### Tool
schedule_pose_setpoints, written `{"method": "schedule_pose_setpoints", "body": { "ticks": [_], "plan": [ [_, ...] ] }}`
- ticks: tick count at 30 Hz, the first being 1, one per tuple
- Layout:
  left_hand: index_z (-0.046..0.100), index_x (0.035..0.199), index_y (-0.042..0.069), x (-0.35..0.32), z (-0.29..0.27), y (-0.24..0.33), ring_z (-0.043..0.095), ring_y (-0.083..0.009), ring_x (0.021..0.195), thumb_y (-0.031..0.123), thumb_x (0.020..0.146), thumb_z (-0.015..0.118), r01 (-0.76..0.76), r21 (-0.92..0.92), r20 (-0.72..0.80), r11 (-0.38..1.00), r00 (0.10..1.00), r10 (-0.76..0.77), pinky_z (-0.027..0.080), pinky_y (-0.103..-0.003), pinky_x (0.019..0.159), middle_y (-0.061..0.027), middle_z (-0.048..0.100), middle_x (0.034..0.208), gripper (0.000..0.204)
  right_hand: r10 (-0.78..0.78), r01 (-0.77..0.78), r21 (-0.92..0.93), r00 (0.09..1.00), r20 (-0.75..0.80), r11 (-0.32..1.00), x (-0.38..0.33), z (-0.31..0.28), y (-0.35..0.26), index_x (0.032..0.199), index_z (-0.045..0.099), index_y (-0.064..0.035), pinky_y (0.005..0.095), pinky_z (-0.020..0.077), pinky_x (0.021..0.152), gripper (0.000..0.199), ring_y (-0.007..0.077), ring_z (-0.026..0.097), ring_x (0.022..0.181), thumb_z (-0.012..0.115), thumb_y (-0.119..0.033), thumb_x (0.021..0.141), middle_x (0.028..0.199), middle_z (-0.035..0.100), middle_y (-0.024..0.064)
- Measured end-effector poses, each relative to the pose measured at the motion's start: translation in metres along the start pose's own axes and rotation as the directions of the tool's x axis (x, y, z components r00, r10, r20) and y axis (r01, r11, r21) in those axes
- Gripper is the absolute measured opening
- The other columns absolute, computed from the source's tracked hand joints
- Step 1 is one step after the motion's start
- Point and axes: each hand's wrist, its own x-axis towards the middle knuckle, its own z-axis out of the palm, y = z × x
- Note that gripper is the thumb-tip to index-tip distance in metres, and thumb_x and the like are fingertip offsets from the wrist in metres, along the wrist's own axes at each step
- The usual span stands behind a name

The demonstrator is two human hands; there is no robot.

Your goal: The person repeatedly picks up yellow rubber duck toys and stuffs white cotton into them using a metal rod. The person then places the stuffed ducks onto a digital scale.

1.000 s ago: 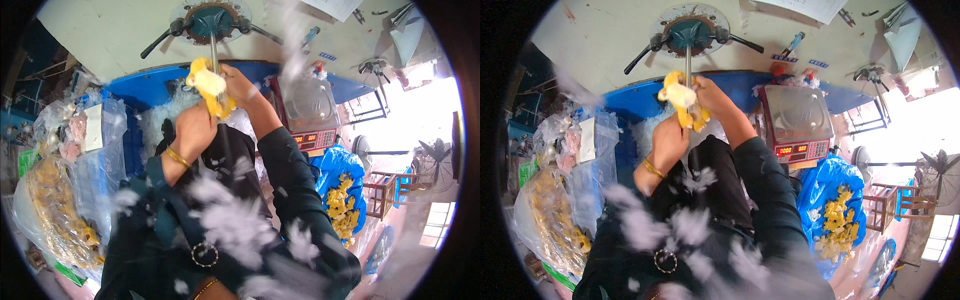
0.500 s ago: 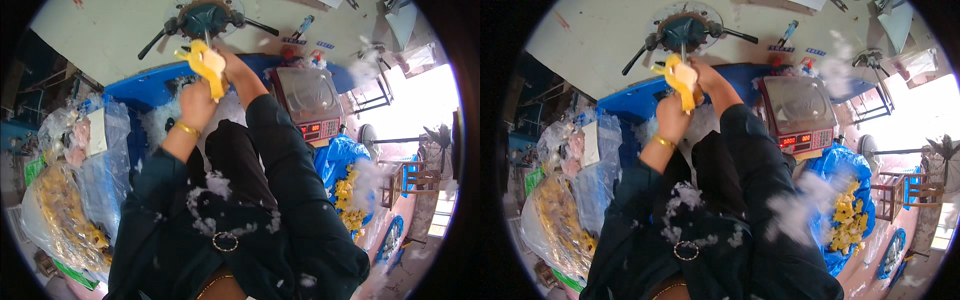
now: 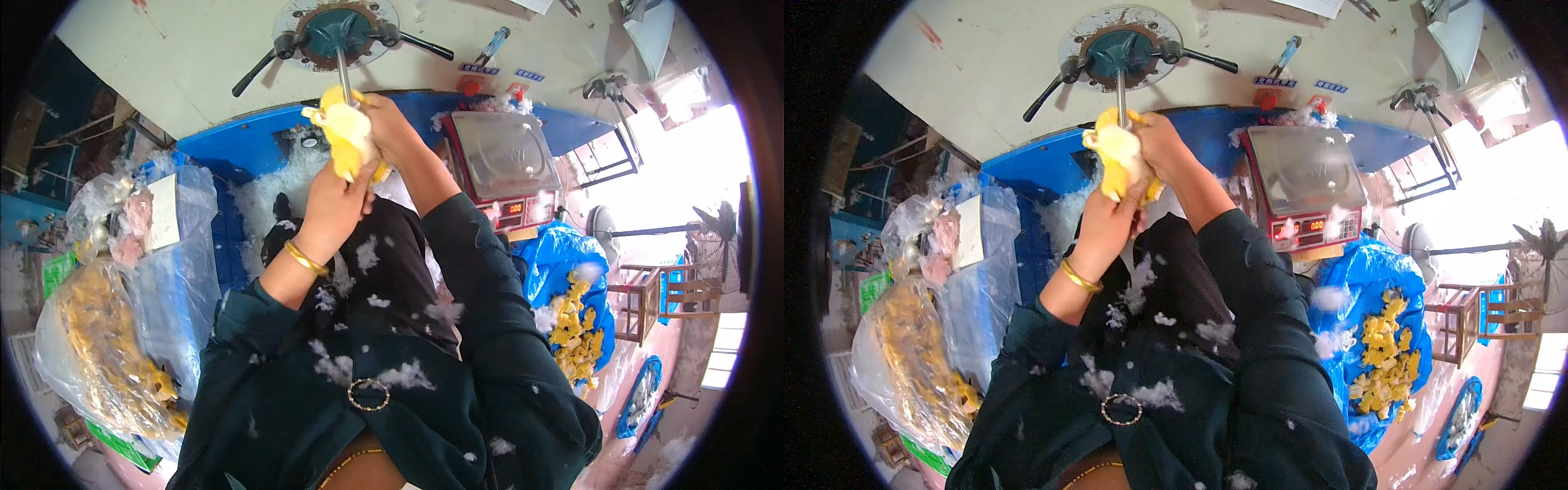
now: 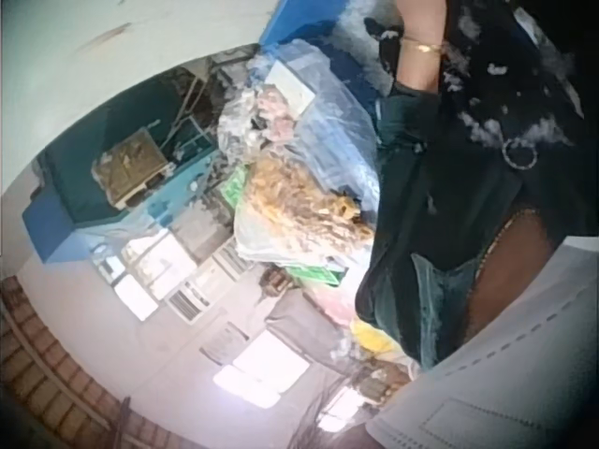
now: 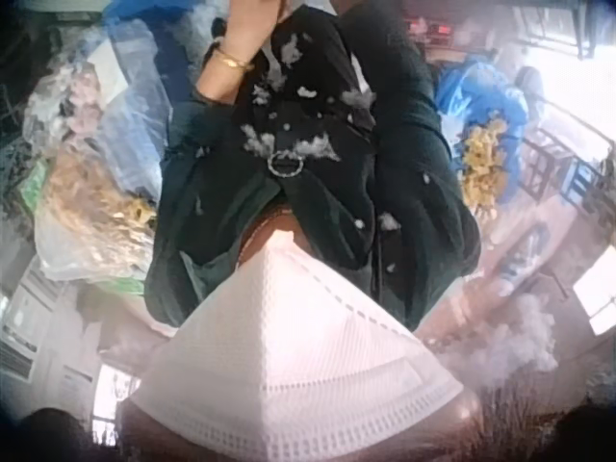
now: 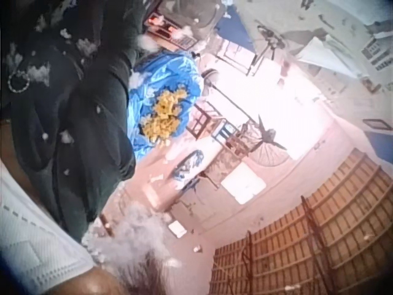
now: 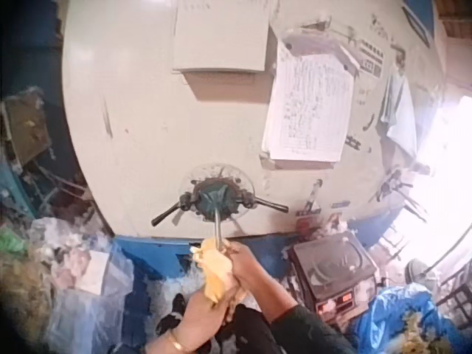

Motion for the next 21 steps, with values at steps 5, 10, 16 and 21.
{"method": "schedule_pose_setpoints", "body": {
  "ticks": [5,10,16,21],
  "plan": [
    [0.054,0.106,-0.001,0.048,-0.011,0.019,0.061,-0.0168,0.069,0.012,0.089,0.063,0.169,-0.705,0.105,0.689,0.985,-0.134,0.052,-0.027,0.057,-0.0077,0.061,0.089,0.023,-0.143,0.048,-0.386,0.964,-0.222,0.921,0.058,0.011,-0.032,0.105,0.063,0.0055,0.0352,0.0523,0.063,0.024,0.0213,0.067,0.076,0.050,-0.003,0.087,0.089,0.067,0.0149],
    [0.056,0.099,-0.001,0.057,-0.011,0.017,0.061,-0.0185,0.064,0.005,0.081,0.068,0.280,-0.697,0.217,0.660,0.960,-0.179,0.052,-0.027,0.055,-0.0083,0.059,0.080,0.022,-0.308,0.194,-0.440,0.930,-0.203,0.877,0.069,-0.009,0.001,0.099,0.064,0.0055,0.0397,0.0503,0.073,0.028,0.0326,0.065,0.086,0.057,-0.017,0.084,0.090,0.066,0.0226],
    [0.056,0.105,0.003,0.009,-0.029,0.012,0.050,-0.0103,0.055,0.009,0.082,0.068,0.397,-0.607,0.350,0.689,0.911,-0.217,0.033,-0.019,0.043,-0.0029,0.052,0.073,0.027,-0.002,-0.021,-0.148,0.988,-0.155,0.989,-0.014,0.013,-0.019,0.097,0.065,0.0090,0.0337,0.0508,0.069,0.033,0.0191,0.065,0.077,0.056,-0.022,0.089,0.084,0.067,0.0158],
    [0.055,0.101,0.004,0.051,-0.064,0.011,0.041,-0.0043,0.043,0.015,0.087,0.066,0.573,-0.592,0.471,0.567,0.817,-0.334,0.026,-0.016,0.036,0.0017,0.049,0.062,0.022,0.005,0.021,0.159,0.987,-0.160,0.987,0.011,0.021,-0.025,0.095,0.064,0.0130,0.0354,0.0528,0.061,0.029,0.0209,0.066,0.075,0.052,-0.013,0.088,0.087,0.067,0.0170]
  ]
}}
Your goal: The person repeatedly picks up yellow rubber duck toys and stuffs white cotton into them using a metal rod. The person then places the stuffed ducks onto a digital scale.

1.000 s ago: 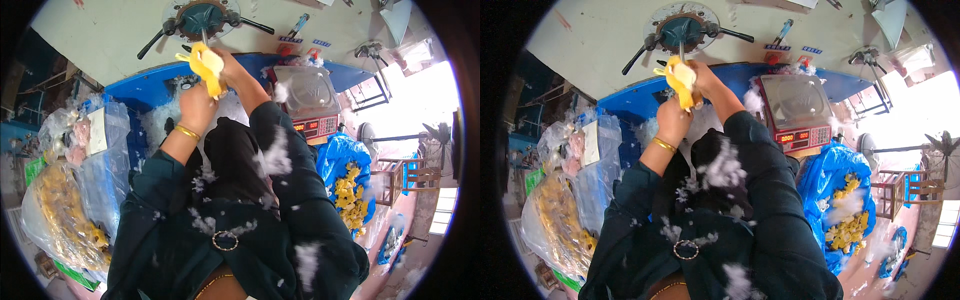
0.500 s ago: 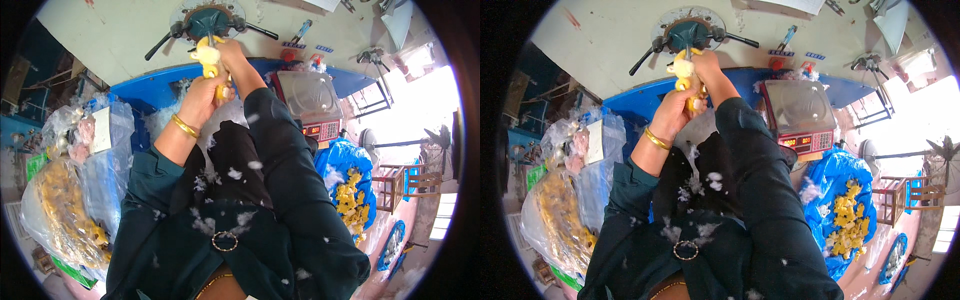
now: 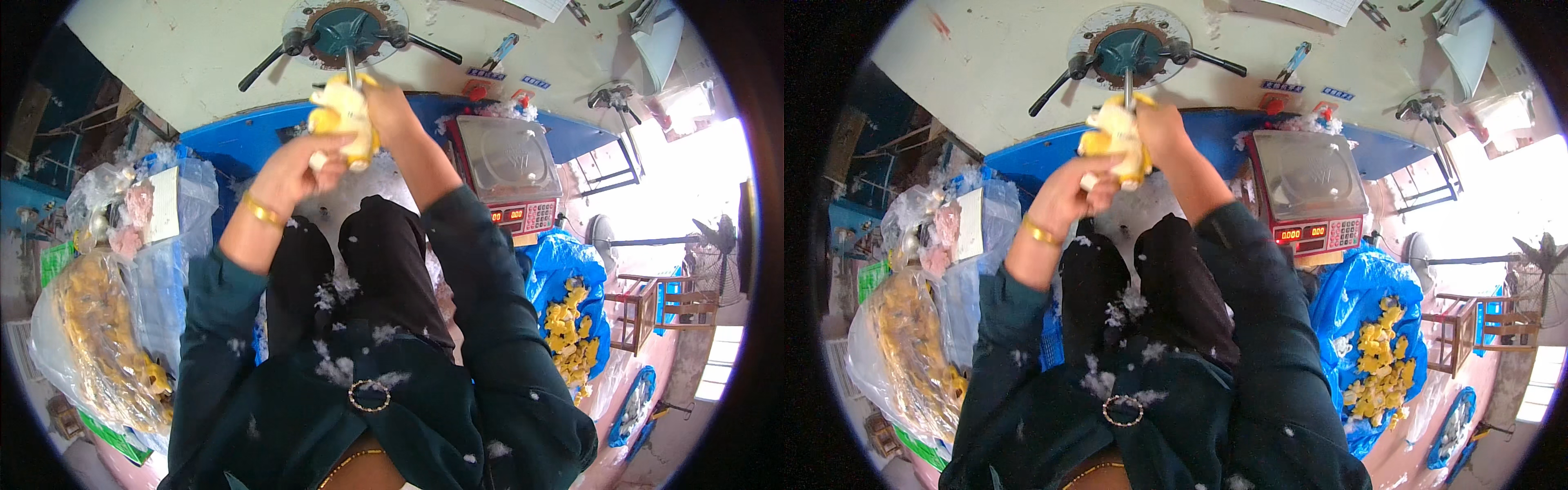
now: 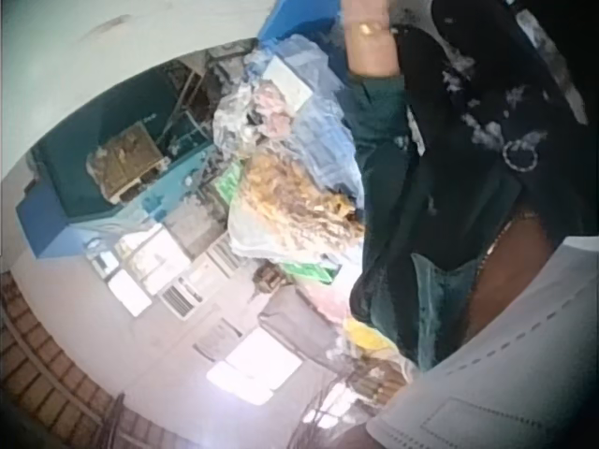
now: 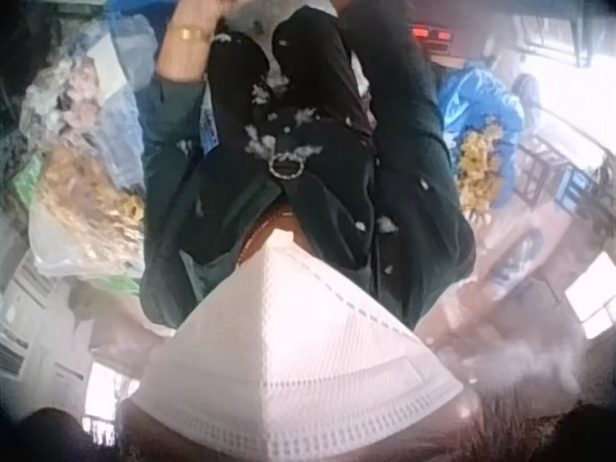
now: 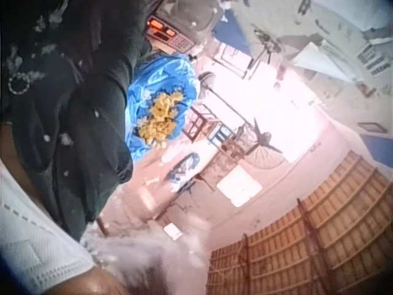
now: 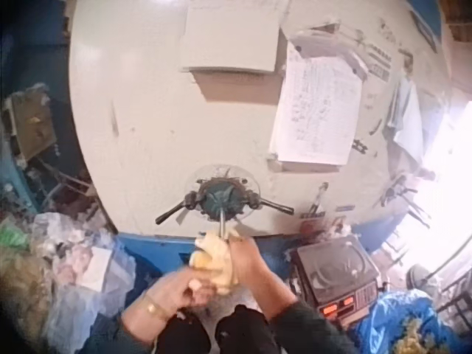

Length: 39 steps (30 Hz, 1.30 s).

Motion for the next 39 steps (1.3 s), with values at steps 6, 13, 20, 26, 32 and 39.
{"method": "schedule_pose_setpoints", "body": {
  "ticks": [6,13,20,26,32,39],
  "plan": [
    [0.056,0.096,0.005,0.008,0.007,0.002,0.036,-0.0048,0.035,0.020,0.089,0.065,-0.082,0.109,0.110,0.991,0.991,0.070,0.024,-0.017,0.034,0.0022,0.046,0.055,0.018,-0.029,0.016,-0.185,0.997,-0.067,0.983,0.026,-0.004,0.006,0.094,0.063,0.0146,0.0377,0.0524,0.063,0.029,0.0231,0.067,0.078,0.055,-0.011,0.084,0.088,0.067,0.0200],
    [0.056,0.084,0.005,0.029,-0.001,0.028,0.034,-0.0042,0.033,0.025,0.086,0.069,-0.054,0.092,0.074,0.994,0.996,0.047,0.023,-0.017,0.033,0.0026,0.044,0.050,0.025,-0.086,0.050,-0.239,0.986,-0.144,0.970,0.042,0.001,0.005,0.097,0.061,0.0152,0.0398,0.0517,0.065,0.032,0.0294,0.068,0.083,0.053,-0.013,0.084,0.092,0.066,0.0253],
    [0.057,0.090,0.005,0.010,-0.014,0.009,0.032,-0.0026,0.032,0.019,0.087,0.068,0.002,0.012,0.031,1.000,1.000,-0.002,0.024,-0.015,0.032,0.0039,0.045,0.052,0.019,-0.001,-0.005,-0.039,0.989,-0.145,0.999,-0.005,-0.006,0.009,0.100,0.059,0.0141,0.0382,0.0520,0.064,0.033,0.0271,0.066,0.077,0.052,-0.016,0.089,0.092,0.066,0.0203],
    [0.059,0.102,0.004,-0.004,-0.034,0.010,0.038,-0.0033,0.036,0.024,0.087,0.069,0.007,0.210,0.036,0.978,0.999,-0.015,0.027,-0.017,0.036,0.0014,0.053,0.060,0.027,0.118,-0.119,0.111,0.993,0.012,0.987,-0.062,0.001,-0.009,0.113,0.056,0.0095,0.0357,0.0548,0.073,0.034,0.0246,0.067,0.085,0.044,-0.017,0.095,0.099,0.065,0.0159],
    [0.061,0.106,0.005,0.038,-0.043,0.042,0.060,-0.0074,0.064,0.026,0.087,0.069,0.042,0.278,0.262,0.960,0.958,-0.118,0.046,-0.018,0.051,-0.0029,0.064,0.089,0.030,-0.056,0.018,-0.194,0.979,-0.197,0.981,-0.026,0.006,-0.005,0.107,0.058,0.0071,0.0358,0.0550,0.069,0.032,0.0245,0.067,0.079,0.044,-0.018,0.093,0.096,0.066,0.0155],
    [0.060,0.112,0.003,0.010,-0.050,0.016,0.059,-0.0064,0.056,0.027,0.087,0.068,-0.067,0.245,0.155,0.967,0.988,0.029,0.040,-0.016,0.041,-0.0052,0.067,0.088,0.035,0.009,0.014,0.217,0.995,-0.104,0.976,-0.056,0.012,0.007,0.106,0.057,0.0072,0.0364,0.0563,0.070,0.032,0.0263,0.068,0.083,0.043,-0.017,0.091,0.097,0.065,0.0162]
  ]
}}
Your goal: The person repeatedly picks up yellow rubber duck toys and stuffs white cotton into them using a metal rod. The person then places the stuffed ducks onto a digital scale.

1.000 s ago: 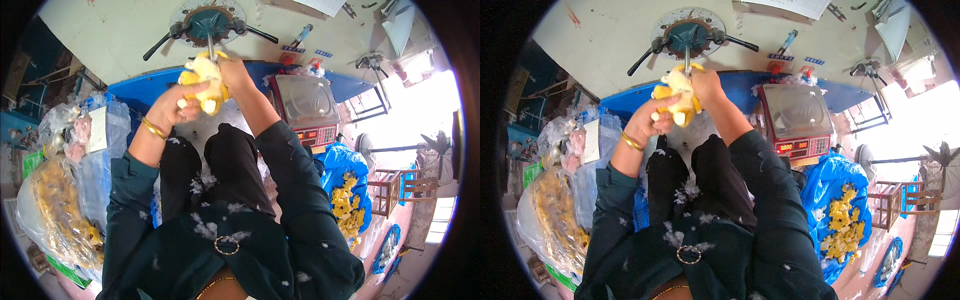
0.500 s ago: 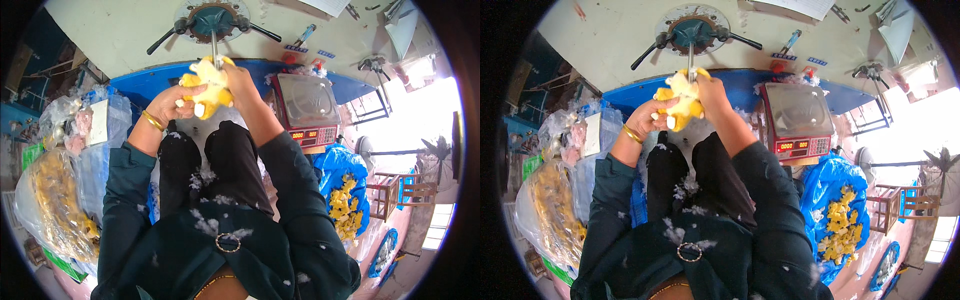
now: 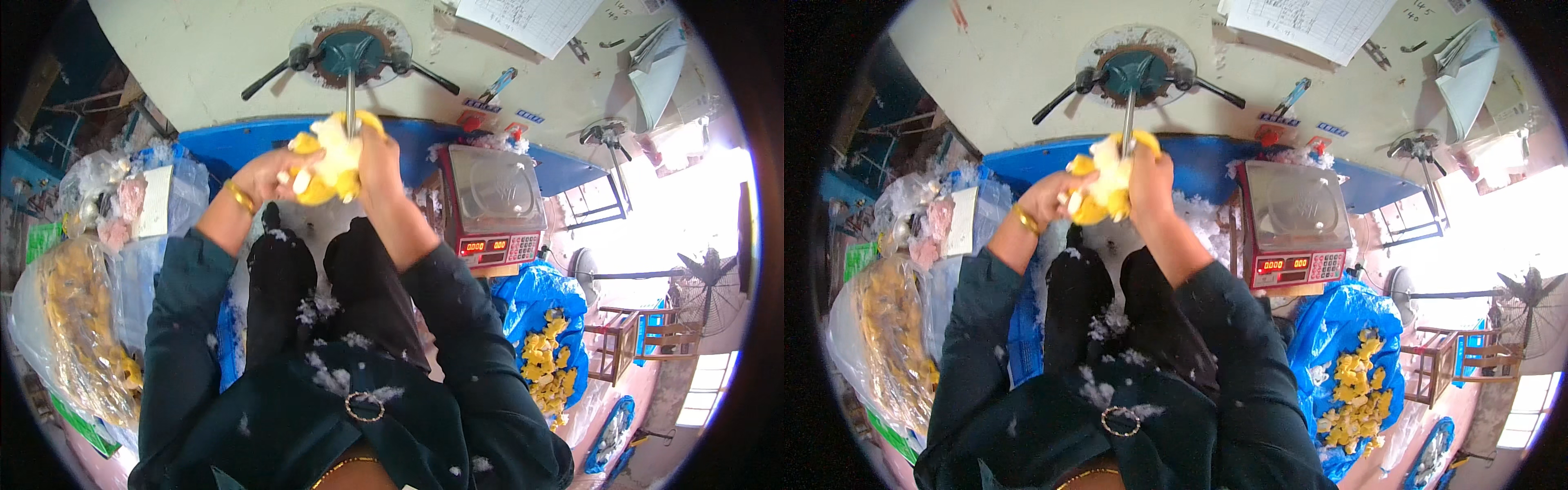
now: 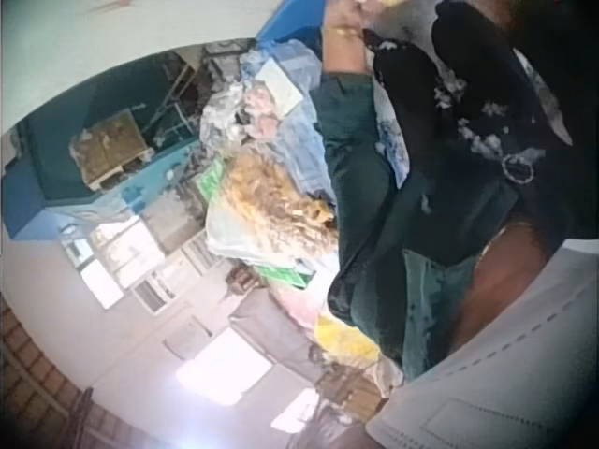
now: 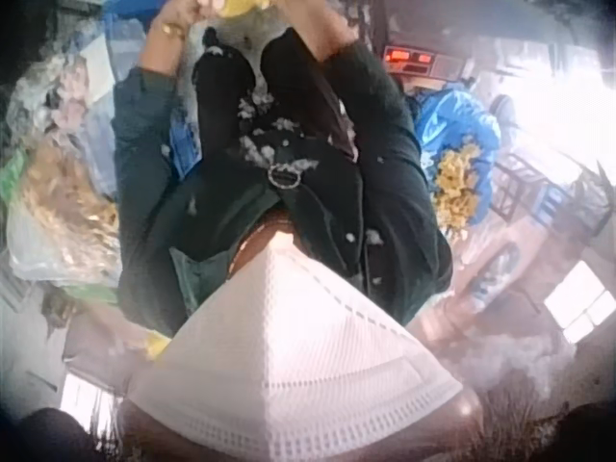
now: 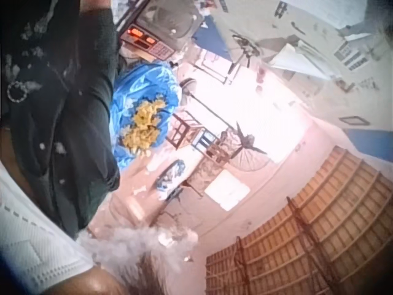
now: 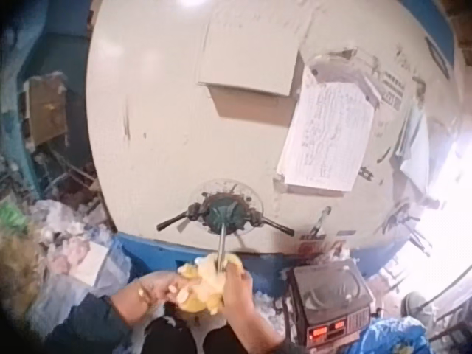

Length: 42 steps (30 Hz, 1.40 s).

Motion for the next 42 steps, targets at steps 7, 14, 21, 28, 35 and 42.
{"method": "schedule_pose_setpoints", "body": {
  "ticks": [7,14,21,28,35,42],
  "plan": [
    [0.060,0.111,0.000,0.029,-0.010,0.009,0.065,-0.0089,0.065,0.031,0.085,0.070,-0.081,0.161,-0.156,0.984,0.982,0.106,0.047,-0.017,0.045,-0.0064,0.068,0.093,0.041,-0.010,0.005,-0.055,0.996,-0.089,0.998,0.028,0.002,-0.003,0.110,0.053,0.0081,0.0363,0.0560,0.070,0.034,0.0269,0.067,0.081,0.045,-0.019,0.092,0.098,0.064,0.0177],
    [0.051,0.127,0.001,-0.015,0.049,-0.023,0.065,-0.0205,0.101,0.023,0.090,0.064,-0.137,0.004,-0.058,0.991,0.989,0.137,0.054,-0.032,0.086,-0.0103,0.064,0.114,0.046,0.172,-0.161,-0.101,0.978,0.115,0.982,0.006,-0.018,-0.004,0.105,0.062,0.0042,0.0365,0.0562,0.075,0.031,0.0261,0.068,0.086,0.046,-0.019,0.093,0.100,0.066,0.0158],
    [0.057,0.118,0.006,0.020,0.074,0.003,0.069,-0.0238,0.091,0.027,0.088,0.065,-0.099,-0.313,-0.151,0.945,0.987,0.053,0.060,-0.042,0.067,-0.0106,0.067,0.108,0.037,0.356,-0.173,-0.448,0.860,0.366,0.877,0.052,-0.002,-0.041,0.105,0.062,-0.0001,0.0380,0.0548,0.081,0.025,0.0241,0.067,0.088,0.052,-0.019,0.092,0.101,0.068,0.0131],
    [0.055,0.123,0.005,0.005,0.078,-0.018,0.068,-0.0259,0.092,0.020,0.088,0.065,-0.101,-0.424,-0.026,0.900,0.995,0.099,0.059,-0.043,0.074,-0.0123,0.067,0.108,0.039,0.169,-0.109,-0.165,0.896,0.411,0.980,0.047,-0.028,0.004,0.101,0.065,0.0021,0.0367,0.0564,0.078,0.024,0.0245,0.068,0.086,0.054,-0.018,0.091,0.096,0.068,0.0143],
    [0.055,0.122,0.004,0.010,0.078,-0.013,0.067,-0.0276,0.097,0.019,0.091,0.060,-0.165,-0.365,-0.046,0.916,0.986,0.160,0.057,-0.043,0.081,-0.0134,0.065,0.112,0.035,0.247,-0.096,-0.281,0.782,0.572,0.955,0.067,-0.035,-0.010,0.097,0.067,-0.0022,0.0336,0.0541,0.079,0.023,0.0188,0.067,0.089,0.062,-0.020,0.084,0.100,0.069,0.0106],
    [0.053,0.121,0.005,-0.015,0.097,-0.005,0.069,-0.0234,0.092,0.022,0.088,0.067,-0.037,-0.427,-0.070,0.903,0.998,0.008,0.059,-0.038,0.073,-0.0108,0.066,0.107,0.040,0.226,-0.076,-0.338,0.873,0.432,0.938,0.024,-0.025,-0.020,0.093,0.066,-0.0012,0.0300,0.0552,0.071,0.024,0.0176,0.068,0.079,0.063,-0.023,0.084,0.090,0.069,0.0090]
  ]
}}
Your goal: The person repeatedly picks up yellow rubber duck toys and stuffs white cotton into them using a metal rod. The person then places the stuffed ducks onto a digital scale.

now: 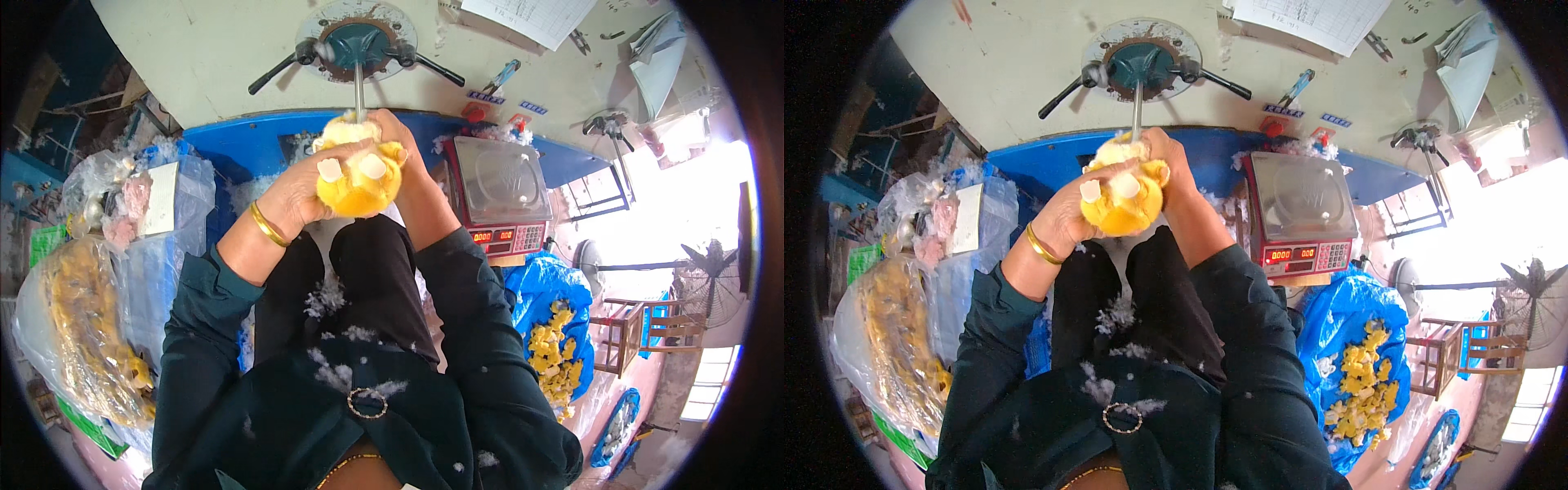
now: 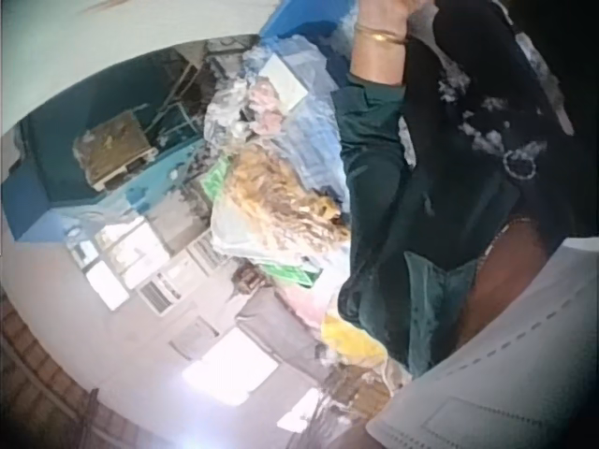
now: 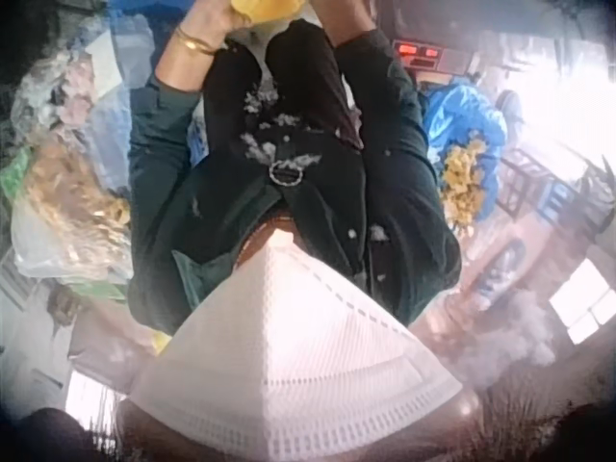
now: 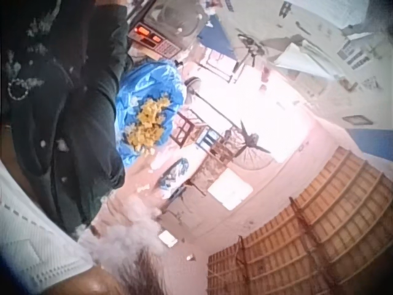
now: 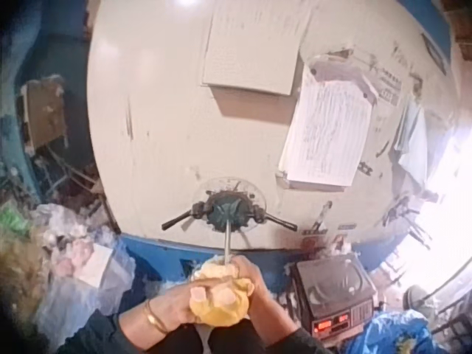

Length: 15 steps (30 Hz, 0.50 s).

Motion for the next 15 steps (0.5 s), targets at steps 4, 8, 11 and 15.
{"method": "schedule_pose_setpoints", "body": {
  "ticks": [4,8,11,15],
  "plan": [
    [0.053,0.121,0.005,-0.005,-0.001,0.003,0.069,-0.0234,0.091,0.023,0.087,0.069,-0.023,0.002,0.033,1.000,0.999,0.023,0.060,-0.038,0.072,-0.0102,0.066,0.107,0.042,0.015,0.010,0.229,0.994,-0.105,0.973,-0.008,0.012,0.000,0.091,0.062,-0.0013,0.0295,0.0560,0.071,0.021,0.0202,0.069,0.079,0.059,-0.022,0.087,0.088,0.067,0.0072],
    [0.053,0.121,0.005,-0.009,0.000,-0.001,0.069,-0.0234,0.090,0.024,0.087,0.068,-0.030,0.048,-0.035,0.998,0.999,0.031,0.060,-0.038,0.072,-0.0100,0.066,0.107,0.042,0.071,-0.026,0.223,0.978,-0.198,0.974,-0.009,0.017,0.003,0.089,0.058,-0.0016,0.0339,0.0552,0.073,0.030,0.0252,0.068,0.081,0.046,-0.028,0.090,0.092,0.067,0.0130],
    [0.053,0.118,0.003,-0.010,0.000,-0.001,0.068,-0.0243,0.095,0.025,0.086,0.069,-0.045,0.071,-0.007,0.996,0.999,0.046,0.059,-0.039,0.076,-0.0123,0.065,0.109,0.042,0.073,-0.048,0.158,0.985,-0.156,0.986,0.000,0.007,0.012,0.089,0.059,-0.0023,0.0346,0.0551,0.073,0.029,0.0251,0.068,0.084,0.045,-0.028,0.091,0.092,0.067,0.0138],
    [0.053,0.119,0.004,-0.013,0.001,-0.002,0.069,-0.0223,0.091,0.022,0.090,0.065,-0.011,0.097,-0.002,0.995,1.000,0.011,0.059,-0.035,0.076,-0.0105,0.066,0.108,0.037,-0.149,0.119,-0.258,0.984,-0.102,0.959,-0.021,0.015,0.000,0.095,0.059,-0.0013,0.0359,0.0549,0.075,0.029,0.0250,0.067,0.086,0.047,-0.027,0.091,0.093,0.067,0.0136]
  ]
}}
